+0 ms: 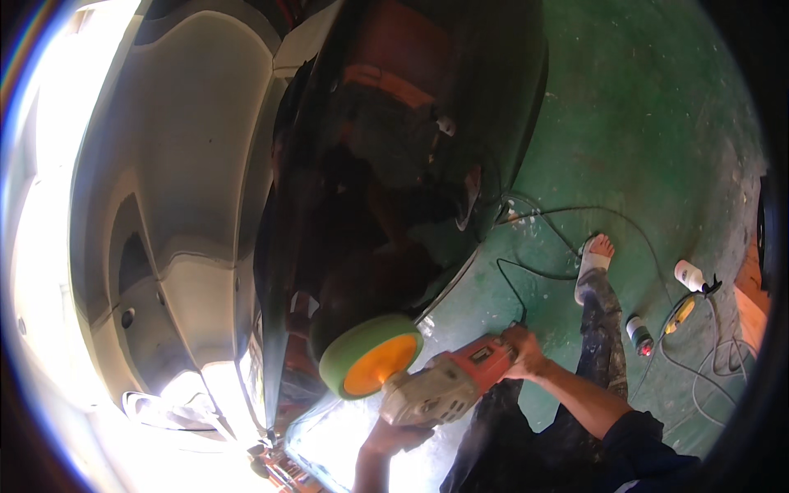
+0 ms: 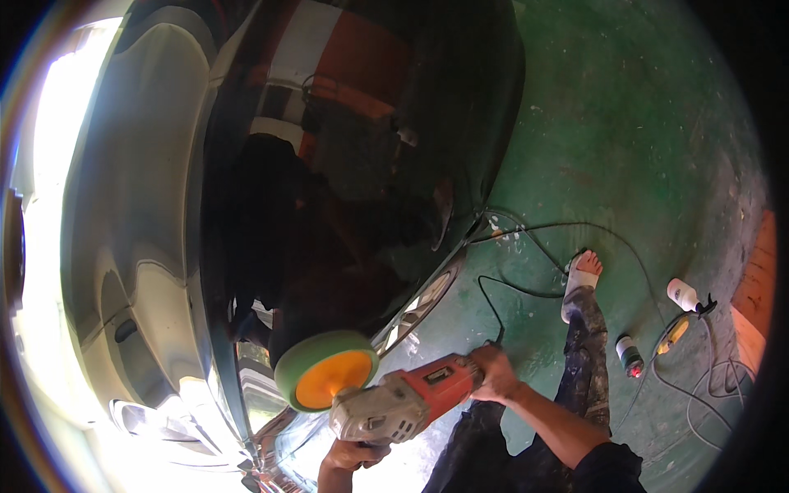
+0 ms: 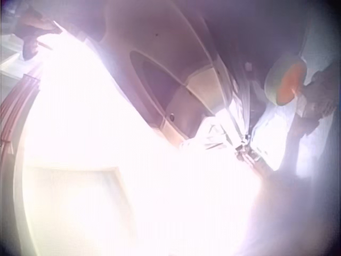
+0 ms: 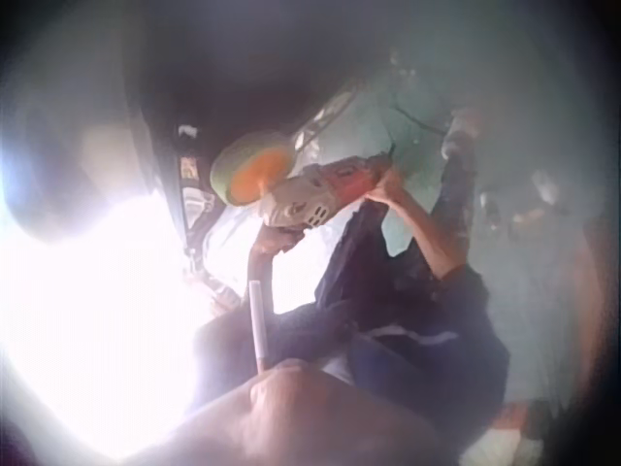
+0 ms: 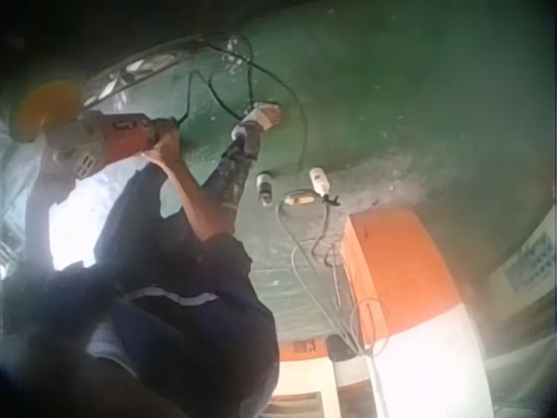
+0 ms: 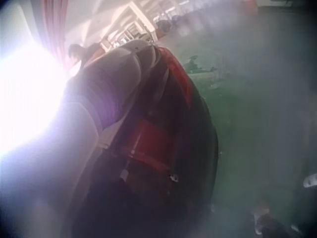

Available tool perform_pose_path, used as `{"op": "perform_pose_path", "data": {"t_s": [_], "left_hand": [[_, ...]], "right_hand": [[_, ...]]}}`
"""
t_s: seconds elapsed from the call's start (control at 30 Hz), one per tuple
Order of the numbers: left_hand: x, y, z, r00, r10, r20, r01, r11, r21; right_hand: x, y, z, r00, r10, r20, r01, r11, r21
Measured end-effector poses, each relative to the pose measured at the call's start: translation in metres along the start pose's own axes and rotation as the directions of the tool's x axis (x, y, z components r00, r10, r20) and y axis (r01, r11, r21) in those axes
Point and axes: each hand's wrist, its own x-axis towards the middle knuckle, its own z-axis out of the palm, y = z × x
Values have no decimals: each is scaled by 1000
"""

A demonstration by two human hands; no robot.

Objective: The person uses a rotary polisher with a green and yellow pad to polish the side and rear panels of a black sedan. Another person is also polishing the car on the opposite side. The camera wearer moves along the vehicle, applying the polisher to different sections of the bodywork.

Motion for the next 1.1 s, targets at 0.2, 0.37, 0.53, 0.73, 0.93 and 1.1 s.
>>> {"op": "perform_pose_path", "data": {"t_s": [0.2, 0.37, 0.53, 0.73, 0.93, 1.1], "left_hand": [[-32, -34, -38, 1000, 5, 4, -5, 1000, -23], [-19, 2, -36, 978, 162, 132, -174, 981, 90], [8, 95, 36, 989, 27, 143, -32, 999, 34], [26, 148, 97, 990, 44, 137, -50, 998, 40], [-5, 94, 37, 996, -6, 88, 7, 1000, -8], [-15, 69, 39, 1000, -4, -15, 2, 997, -79]], "right_hand": [[-6, -17, 16, 998, -38, 43, 39, 999, -31], [21, -63, -59, 996, -33, -81, 19, 986, -169], [56, -76, -126, 991, -45, -124, 9, 961, -275], [72, -70, -137, 975, 43, -220, -62, 995, -82], [47, -63, -85, 998, 50, -38, -53, 994, -91], [56, -69, -75, 996, 23, 90, -12, 993, -120]]}}
